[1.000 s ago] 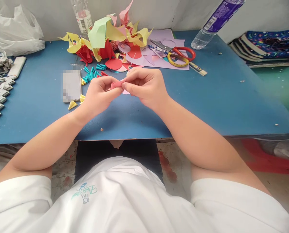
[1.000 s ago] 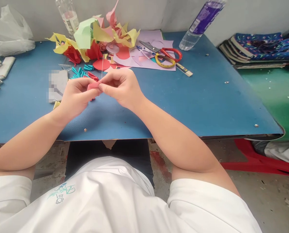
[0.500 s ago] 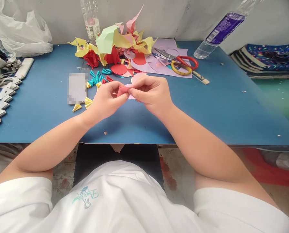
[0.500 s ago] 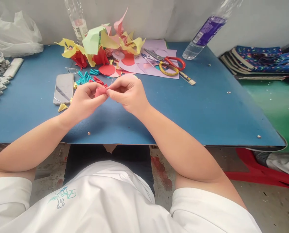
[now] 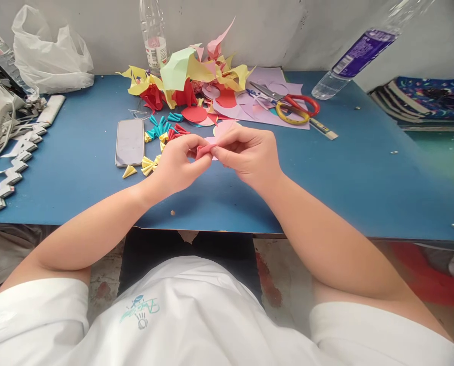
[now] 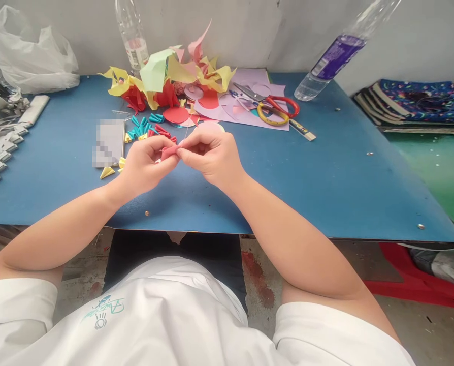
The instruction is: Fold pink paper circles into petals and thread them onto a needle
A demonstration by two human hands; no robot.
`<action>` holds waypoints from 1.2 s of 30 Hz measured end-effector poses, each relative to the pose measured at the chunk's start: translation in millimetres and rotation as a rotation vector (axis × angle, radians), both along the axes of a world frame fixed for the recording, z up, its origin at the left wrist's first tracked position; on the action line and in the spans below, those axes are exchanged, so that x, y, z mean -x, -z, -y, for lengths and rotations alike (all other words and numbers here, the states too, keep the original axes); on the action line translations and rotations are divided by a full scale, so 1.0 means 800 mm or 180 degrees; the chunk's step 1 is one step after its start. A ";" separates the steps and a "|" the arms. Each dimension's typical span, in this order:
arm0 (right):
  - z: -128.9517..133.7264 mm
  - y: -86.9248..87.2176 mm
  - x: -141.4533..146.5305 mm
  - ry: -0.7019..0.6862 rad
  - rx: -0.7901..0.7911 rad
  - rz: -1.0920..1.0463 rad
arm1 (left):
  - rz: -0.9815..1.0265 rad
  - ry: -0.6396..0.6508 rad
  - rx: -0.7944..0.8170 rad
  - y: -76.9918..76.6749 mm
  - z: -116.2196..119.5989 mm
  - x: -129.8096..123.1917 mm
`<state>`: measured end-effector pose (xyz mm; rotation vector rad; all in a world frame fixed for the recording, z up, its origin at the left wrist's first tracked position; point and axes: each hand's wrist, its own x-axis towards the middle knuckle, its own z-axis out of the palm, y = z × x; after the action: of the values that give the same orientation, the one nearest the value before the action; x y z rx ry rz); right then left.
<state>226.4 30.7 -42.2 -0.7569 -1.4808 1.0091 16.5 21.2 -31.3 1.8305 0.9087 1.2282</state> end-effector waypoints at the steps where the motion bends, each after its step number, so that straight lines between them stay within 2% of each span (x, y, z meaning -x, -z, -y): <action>1: 0.002 -0.001 -0.001 0.0003 -0.0006 0.0012 | 0.0006 0.0003 -0.0017 0.001 0.000 0.000; 4: 0.007 -0.002 -0.002 0.0021 0.0042 0.0113 | 0.0068 0.0021 0.0074 0.003 0.002 -0.001; 10: 0.010 0.001 -0.001 0.0094 0.0354 0.0163 | 0.0261 0.0136 0.0712 0.006 0.005 -0.001; 18: 0.018 0.000 -0.002 -0.0019 0.0479 0.0214 | 0.0266 0.0059 0.1141 -0.001 0.015 0.001; 24: 0.022 0.000 -0.002 -0.0037 0.0394 0.0176 | 0.0303 0.0189 0.1188 -0.001 0.017 0.002; 36: 0.034 -0.005 -0.002 0.0196 0.0372 0.0375 | 0.0040 0.0070 0.0871 -0.011 0.029 0.000</action>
<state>227.8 3.7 -38.0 -0.9542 -1.4991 1.0257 16.3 -2.3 -22.6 1.6094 0.9942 1.0442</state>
